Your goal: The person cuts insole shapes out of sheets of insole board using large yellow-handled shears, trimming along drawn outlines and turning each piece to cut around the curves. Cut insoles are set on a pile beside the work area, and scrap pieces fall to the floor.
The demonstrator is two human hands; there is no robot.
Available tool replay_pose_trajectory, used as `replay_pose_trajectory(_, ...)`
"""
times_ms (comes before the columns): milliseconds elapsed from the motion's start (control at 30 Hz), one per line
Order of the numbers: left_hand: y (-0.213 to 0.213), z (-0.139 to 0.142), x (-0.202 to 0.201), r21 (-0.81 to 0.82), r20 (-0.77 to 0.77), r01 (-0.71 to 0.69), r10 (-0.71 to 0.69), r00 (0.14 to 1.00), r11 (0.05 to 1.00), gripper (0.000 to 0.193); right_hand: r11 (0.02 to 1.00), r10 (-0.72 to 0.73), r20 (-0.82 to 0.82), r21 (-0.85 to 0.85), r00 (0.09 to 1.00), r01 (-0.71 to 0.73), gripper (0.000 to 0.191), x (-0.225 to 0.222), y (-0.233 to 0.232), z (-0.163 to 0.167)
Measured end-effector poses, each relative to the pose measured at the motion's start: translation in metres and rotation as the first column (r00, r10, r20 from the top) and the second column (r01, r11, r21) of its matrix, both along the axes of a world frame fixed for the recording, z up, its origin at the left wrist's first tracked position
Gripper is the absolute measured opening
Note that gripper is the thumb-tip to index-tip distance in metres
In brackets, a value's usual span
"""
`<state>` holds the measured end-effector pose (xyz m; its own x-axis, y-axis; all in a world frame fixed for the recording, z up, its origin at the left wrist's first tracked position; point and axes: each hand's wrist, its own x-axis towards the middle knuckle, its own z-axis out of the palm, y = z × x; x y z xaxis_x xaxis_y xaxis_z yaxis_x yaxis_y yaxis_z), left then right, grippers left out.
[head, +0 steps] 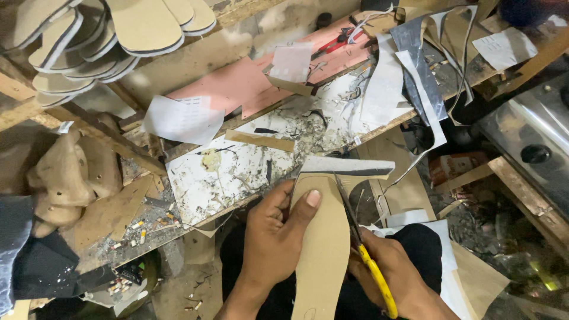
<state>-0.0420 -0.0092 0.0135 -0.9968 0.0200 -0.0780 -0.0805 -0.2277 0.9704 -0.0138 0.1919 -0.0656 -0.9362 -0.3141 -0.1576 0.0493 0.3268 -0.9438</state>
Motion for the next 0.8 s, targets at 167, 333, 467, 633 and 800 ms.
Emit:
replay_pose_trajectory(167, -0.003, -0.005, -0.002, -0.043, 0.037, 0.115, -0.113, 0.993, 0.992, 0.032, 0.996, 0.054, 0.018, -0.078, 0.998, -0.053, 0.039, -0.009, 0.004, 0.015)
replay_pose_trajectory(333, -0.006, -0.001, -0.006, -0.071, 0.059, 0.139, -0.135, 0.989, 0.988, 0.033, 0.997, 0.068, 0.023, 0.031, 0.997, -0.068, 0.027, -0.012, 0.003, 0.026)
replay_pose_trajectory(467, -0.008, 0.005, -0.006, -0.059, 0.101, 0.203, -0.197, 0.975, 0.977, 0.033, 0.992, 0.101, 0.118, -0.087, 0.988, -0.092, 0.016, -0.013, 0.004, 0.036)
replay_pose_trajectory(633, -0.015, 0.010, -0.007, -0.038, 0.126, 0.275, -0.268, 0.955, 0.961, 0.033, 0.995, 0.103, 0.149, -0.009, 0.983, -0.103, 0.022, -0.014, 0.010, 0.044)
replay_pose_trajectory(800, -0.021, 0.011, -0.008, -0.084, 0.085, 0.344, -0.337, 0.938, 0.935, 0.034, 0.945, 0.068, 0.149, 0.306, 0.987, -0.111, 0.031, -0.003, 0.021, 0.034)
